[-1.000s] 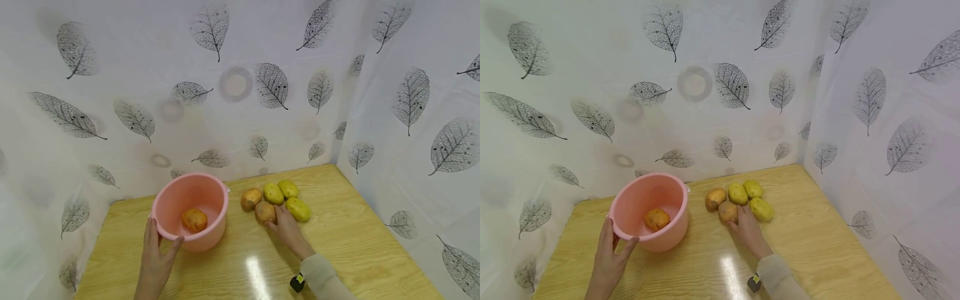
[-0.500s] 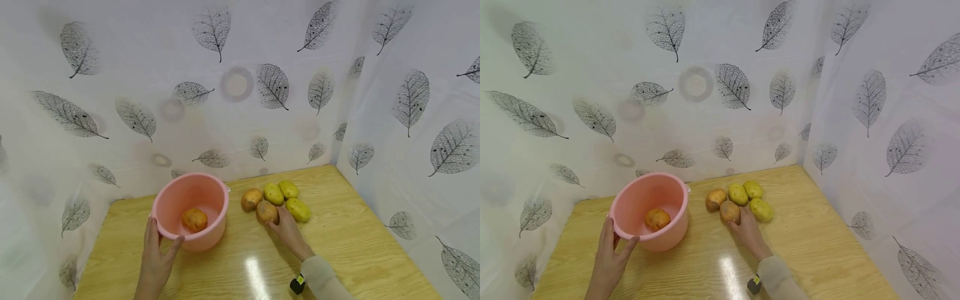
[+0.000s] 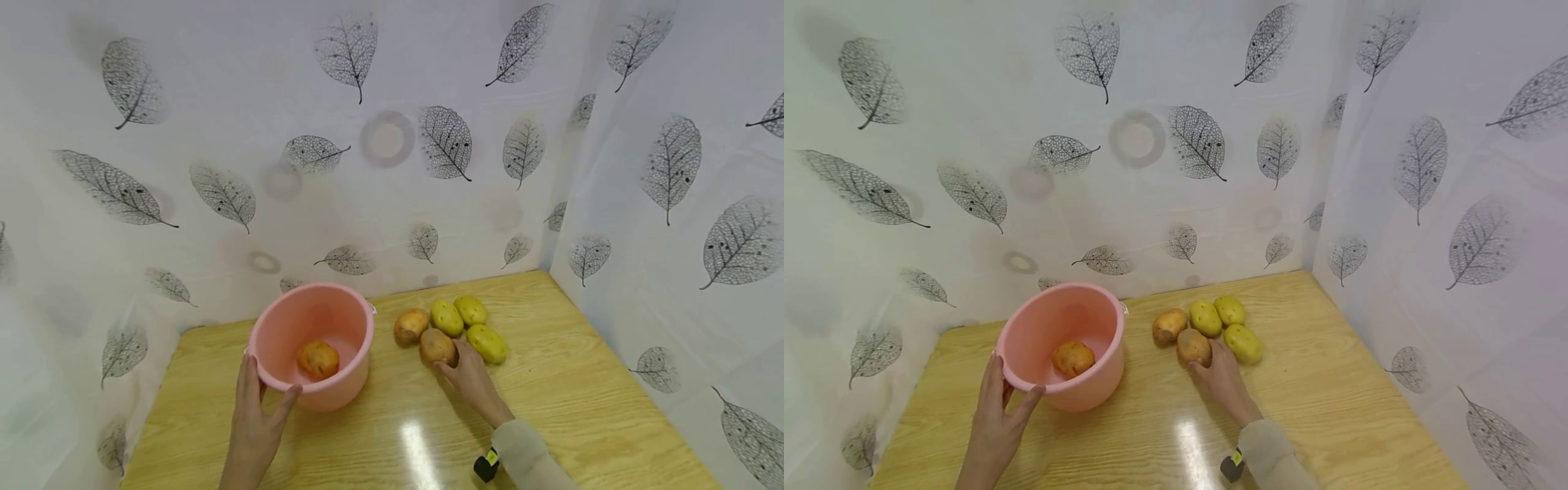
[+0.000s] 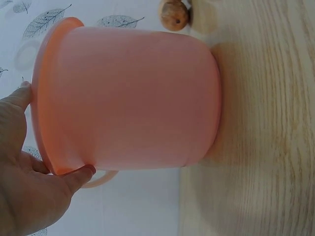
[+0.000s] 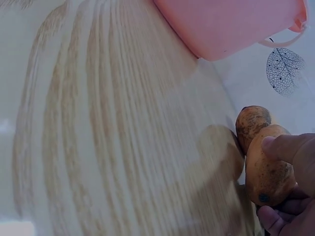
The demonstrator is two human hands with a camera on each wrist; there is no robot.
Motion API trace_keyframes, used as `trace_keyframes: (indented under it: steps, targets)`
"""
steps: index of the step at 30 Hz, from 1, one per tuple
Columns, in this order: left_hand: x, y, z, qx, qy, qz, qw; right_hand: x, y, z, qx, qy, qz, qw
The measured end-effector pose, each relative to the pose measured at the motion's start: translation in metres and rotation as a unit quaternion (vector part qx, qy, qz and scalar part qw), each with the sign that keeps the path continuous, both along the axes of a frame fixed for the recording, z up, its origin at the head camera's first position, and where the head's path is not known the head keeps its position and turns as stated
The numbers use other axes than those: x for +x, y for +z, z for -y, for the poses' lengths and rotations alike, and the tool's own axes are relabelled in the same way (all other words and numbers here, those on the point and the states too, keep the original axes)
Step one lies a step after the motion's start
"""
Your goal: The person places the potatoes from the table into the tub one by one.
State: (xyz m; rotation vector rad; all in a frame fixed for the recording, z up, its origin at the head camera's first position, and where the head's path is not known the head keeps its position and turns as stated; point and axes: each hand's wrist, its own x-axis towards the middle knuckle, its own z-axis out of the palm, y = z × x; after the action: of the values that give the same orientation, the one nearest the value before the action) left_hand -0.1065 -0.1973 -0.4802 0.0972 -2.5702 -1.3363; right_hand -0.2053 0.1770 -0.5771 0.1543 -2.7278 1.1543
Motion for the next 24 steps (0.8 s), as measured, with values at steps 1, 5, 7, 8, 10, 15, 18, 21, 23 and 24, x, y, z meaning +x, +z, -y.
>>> trace_keyframes:
  steps: [1, 5, 7, 8, 10, 15, 18, 21, 23, 24]
  targets:
    - [0.0, 0.0, 0.0, 0.0, 0.0, 0.001, 1.0, 0.0, 0.001, 0.0, -0.004, -0.002, 0.005, 1.0]
    - [-0.001, 0.001, 0.0, 0.0, -0.002, 0.009, 1.0, 0.0, 0.006, -0.001, -0.022, -0.006, 0.017, 0.9996]
    - [-0.002, 0.001, 0.0, 0.001, -0.002, 0.013, 0.9999, 0.0, 0.011, -0.001, -0.028, -0.006, 0.015, 0.9995]
    - [-0.002, 0.002, 0.0, 0.001, -0.002, 0.015, 0.9999, 0.0, 0.013, -0.002, -0.028, -0.007, 0.013, 0.9995]
    - [-0.002, 0.002, 0.0, 0.001, -0.002, 0.017, 0.9998, -0.001, 0.02, -0.002, -0.028, -0.008, 0.007, 0.9995]
    - [-0.002, 0.002, 0.001, 0.001, -0.004, 0.018, 0.9998, -0.002, 0.038, -0.005, -0.024, -0.009, -0.007, 0.9996]
    - [-0.003, 0.002, 0.001, 0.002, -0.004, 0.021, 0.9998, -0.002, 0.051, -0.006, -0.023, -0.005, -0.013, 0.9996]
    - [-0.003, 0.002, 0.001, 0.003, -0.005, 0.022, 0.9997, -0.001, 0.066, -0.008, -0.022, 0.0, -0.017, 0.9996]
    - [-0.002, 0.002, 0.001, 0.005, -0.005, 0.018, 0.9998, 0.0, 0.077, -0.009, -0.018, 0.004, -0.02, 0.9996]
    - [-0.002, 0.002, 0.001, 0.005, -0.005, 0.016, 0.9999, 0.0, 0.083, -0.01, -0.015, 0.004, -0.021, 0.9997]
